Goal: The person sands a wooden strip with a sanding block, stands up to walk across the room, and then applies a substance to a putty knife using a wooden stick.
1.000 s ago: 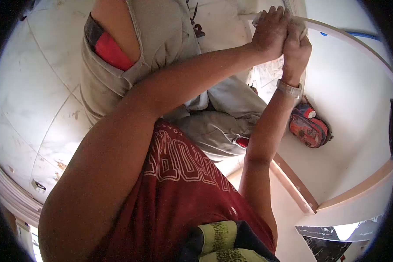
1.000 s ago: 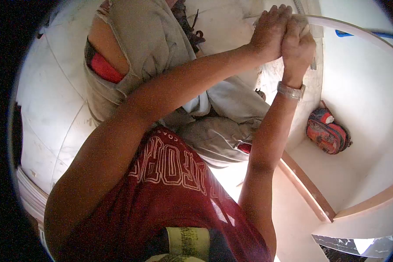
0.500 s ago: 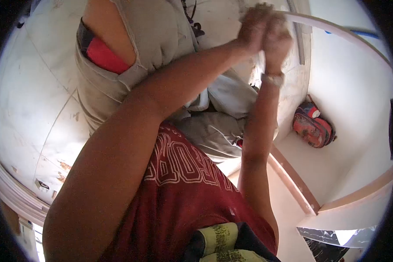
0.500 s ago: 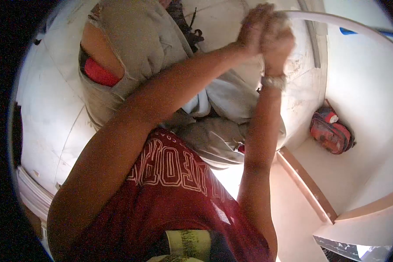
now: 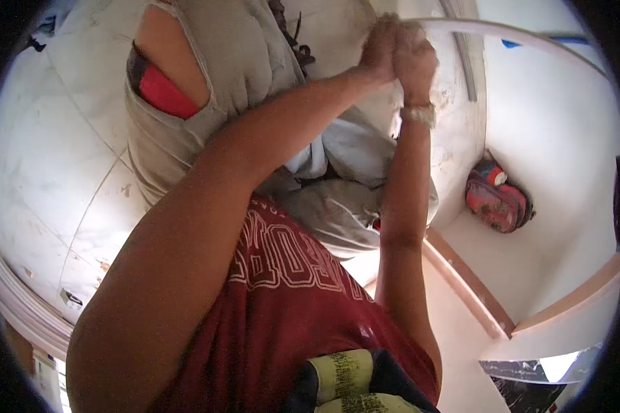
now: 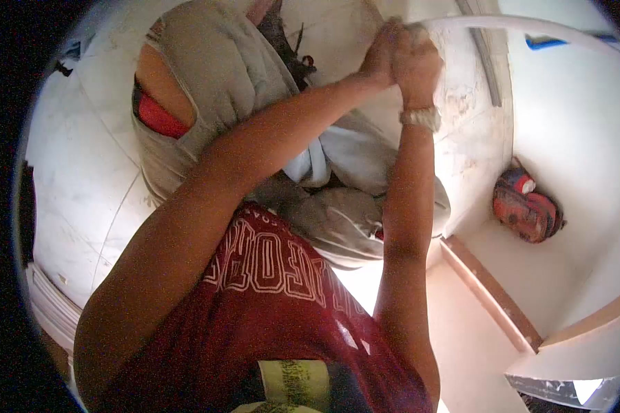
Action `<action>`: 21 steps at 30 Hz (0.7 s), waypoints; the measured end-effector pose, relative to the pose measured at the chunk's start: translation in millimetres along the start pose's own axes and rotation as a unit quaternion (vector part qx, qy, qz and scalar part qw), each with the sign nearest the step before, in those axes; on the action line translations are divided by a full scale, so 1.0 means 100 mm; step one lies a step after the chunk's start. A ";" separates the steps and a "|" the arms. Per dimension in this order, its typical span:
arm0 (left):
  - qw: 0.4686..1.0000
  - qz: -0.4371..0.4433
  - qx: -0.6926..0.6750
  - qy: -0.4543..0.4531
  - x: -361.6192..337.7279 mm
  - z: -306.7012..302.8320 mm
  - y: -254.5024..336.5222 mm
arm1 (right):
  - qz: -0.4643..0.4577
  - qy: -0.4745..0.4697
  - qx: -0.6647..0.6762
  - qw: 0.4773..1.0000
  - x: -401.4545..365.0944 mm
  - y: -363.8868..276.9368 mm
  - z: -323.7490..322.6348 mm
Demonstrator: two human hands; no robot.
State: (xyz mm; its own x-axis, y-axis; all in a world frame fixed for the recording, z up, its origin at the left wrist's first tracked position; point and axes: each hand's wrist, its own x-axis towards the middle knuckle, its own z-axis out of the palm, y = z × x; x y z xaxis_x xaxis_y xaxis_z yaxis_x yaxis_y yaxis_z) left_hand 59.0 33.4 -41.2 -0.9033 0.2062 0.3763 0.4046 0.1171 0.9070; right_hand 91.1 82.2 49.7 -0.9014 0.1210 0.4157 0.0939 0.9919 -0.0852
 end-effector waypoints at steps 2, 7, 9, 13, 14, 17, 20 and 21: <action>0.998 0.005 -0.044 0.043 0.11 0.00 0.17 | -0.080 0.014 -0.033 0.996 0.18 -0.15 -0.33; 0.996 0.075 0.036 -0.040 -0.01 -0.20 -0.01 | 0.096 -0.027 0.045 0.994 -0.17 0.19 0.40; 0.977 0.161 -0.014 -0.142 0.18 -0.36 0.02 | 0.049 -0.065 0.047 0.996 -0.09 0.13 0.18; 0.904 0.203 -0.003 -0.376 0.54 -0.72 0.21 | 0.063 -0.290 0.164 0.941 0.11 0.07 -0.57; 0.884 0.213 0.025 -0.416 0.62 -0.76 0.23 | -0.013 -0.241 0.110 0.964 0.16 0.04 -0.70; 0.830 0.211 0.127 -0.500 0.90 -0.95 0.12 | -0.151 -0.058 -0.012 0.987 0.06 0.37 -0.50; 0.807 0.176 0.236 -0.511 1.12 -1.18 -0.24 | 0.060 -0.120 0.164 0.977 0.00 0.56 -0.93; 0.811 0.147 0.267 -0.499 1.14 -1.19 -0.36 | -0.006 -0.097 0.108 0.989 -0.01 0.71 -1.07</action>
State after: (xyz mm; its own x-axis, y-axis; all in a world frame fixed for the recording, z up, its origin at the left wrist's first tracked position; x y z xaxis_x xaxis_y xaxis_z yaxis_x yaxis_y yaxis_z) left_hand -75.2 -63.4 -8.6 -0.2985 0.9542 -0.0209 0.8269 0.2695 0.4936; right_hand 143.6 156.3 140.8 -0.9681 0.0795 0.2377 0.0098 0.9596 -0.2811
